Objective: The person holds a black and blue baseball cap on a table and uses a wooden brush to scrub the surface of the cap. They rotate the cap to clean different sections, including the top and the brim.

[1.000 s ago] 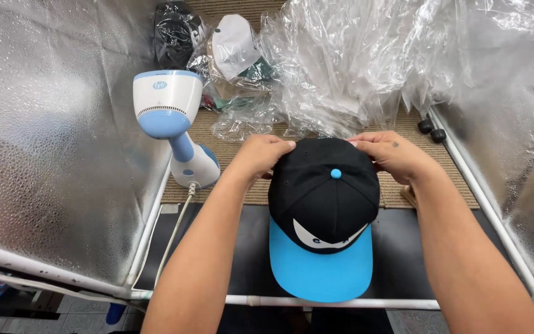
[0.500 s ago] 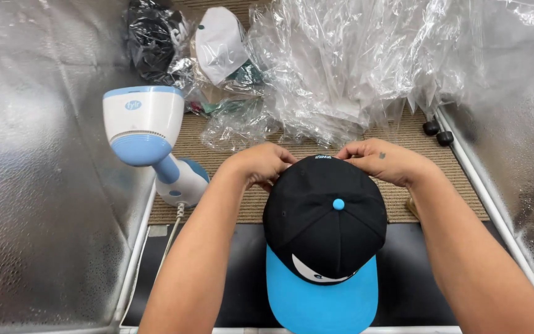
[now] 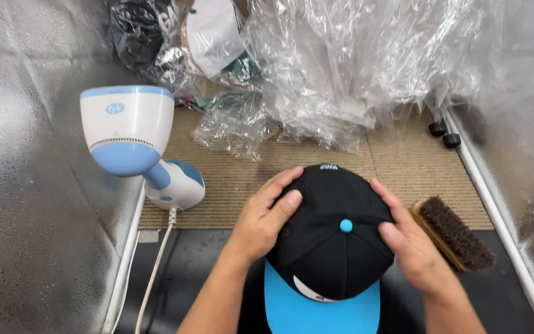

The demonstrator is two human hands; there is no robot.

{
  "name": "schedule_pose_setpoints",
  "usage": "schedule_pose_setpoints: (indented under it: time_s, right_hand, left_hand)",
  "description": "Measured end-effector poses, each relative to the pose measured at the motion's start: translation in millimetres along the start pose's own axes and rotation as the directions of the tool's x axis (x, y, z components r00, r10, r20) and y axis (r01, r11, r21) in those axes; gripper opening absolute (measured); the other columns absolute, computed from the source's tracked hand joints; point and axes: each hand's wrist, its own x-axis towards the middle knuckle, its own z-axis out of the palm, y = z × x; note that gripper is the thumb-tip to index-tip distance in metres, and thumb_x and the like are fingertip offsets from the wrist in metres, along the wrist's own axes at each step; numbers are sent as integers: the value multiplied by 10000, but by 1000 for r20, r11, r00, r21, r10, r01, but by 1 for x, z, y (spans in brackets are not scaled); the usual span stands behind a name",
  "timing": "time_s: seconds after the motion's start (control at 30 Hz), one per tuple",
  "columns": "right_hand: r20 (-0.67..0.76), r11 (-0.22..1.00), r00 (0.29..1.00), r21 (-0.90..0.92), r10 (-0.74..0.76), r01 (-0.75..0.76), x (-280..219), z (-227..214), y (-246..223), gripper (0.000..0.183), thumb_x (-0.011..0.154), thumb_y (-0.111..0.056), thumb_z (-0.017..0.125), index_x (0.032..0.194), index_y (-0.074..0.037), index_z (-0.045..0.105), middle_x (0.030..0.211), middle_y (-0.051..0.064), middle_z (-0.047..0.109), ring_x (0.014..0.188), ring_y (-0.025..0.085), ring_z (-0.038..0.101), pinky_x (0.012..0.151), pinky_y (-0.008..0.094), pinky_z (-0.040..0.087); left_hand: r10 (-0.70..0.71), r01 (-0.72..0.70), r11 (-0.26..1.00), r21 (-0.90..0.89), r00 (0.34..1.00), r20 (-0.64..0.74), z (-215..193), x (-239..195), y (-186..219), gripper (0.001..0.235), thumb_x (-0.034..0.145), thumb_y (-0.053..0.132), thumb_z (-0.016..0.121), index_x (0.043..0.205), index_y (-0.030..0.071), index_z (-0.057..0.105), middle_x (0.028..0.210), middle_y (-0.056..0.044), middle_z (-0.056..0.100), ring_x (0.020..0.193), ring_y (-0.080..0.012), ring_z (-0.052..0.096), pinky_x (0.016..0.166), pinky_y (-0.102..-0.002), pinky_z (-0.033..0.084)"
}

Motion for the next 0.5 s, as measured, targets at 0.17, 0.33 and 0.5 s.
schedule_pose_setpoints:
  time_s: [0.17,0.33,0.5]
  right_hand:
    - [-81,991,992,98,95,-87,6,14,-18,804,859,-454,477,1573,-107,355,1632,97,420,1493,232,423,1199,391,352]
    - [-119,991,990,120,76,-62,14,15,-17,790,851,-456,465,1537,-67,409,1591,116,466,1456,237,464,1175,393,384]
    - [-96,999,995,27,28,-25,16,14,-28,659,933,-364,480,1545,-123,510,1474,234,581,1373,339,513,1115,517,399]
  left_hand:
    - [-188,179,973,-143,981,-48,7,-5,15,554,947,385,549,1431,117,584,1496,-69,599,1402,-205,546,1150,-340,430]
    - [-309,290,942,-167,946,-98,8,1,2,548,940,432,513,1401,160,630,1456,-65,648,1369,-184,584,1122,-307,435]
    - [-559,540,814,-213,829,-34,-11,41,-34,400,984,313,665,1307,85,723,1189,-175,760,1050,-276,725,838,-436,614]
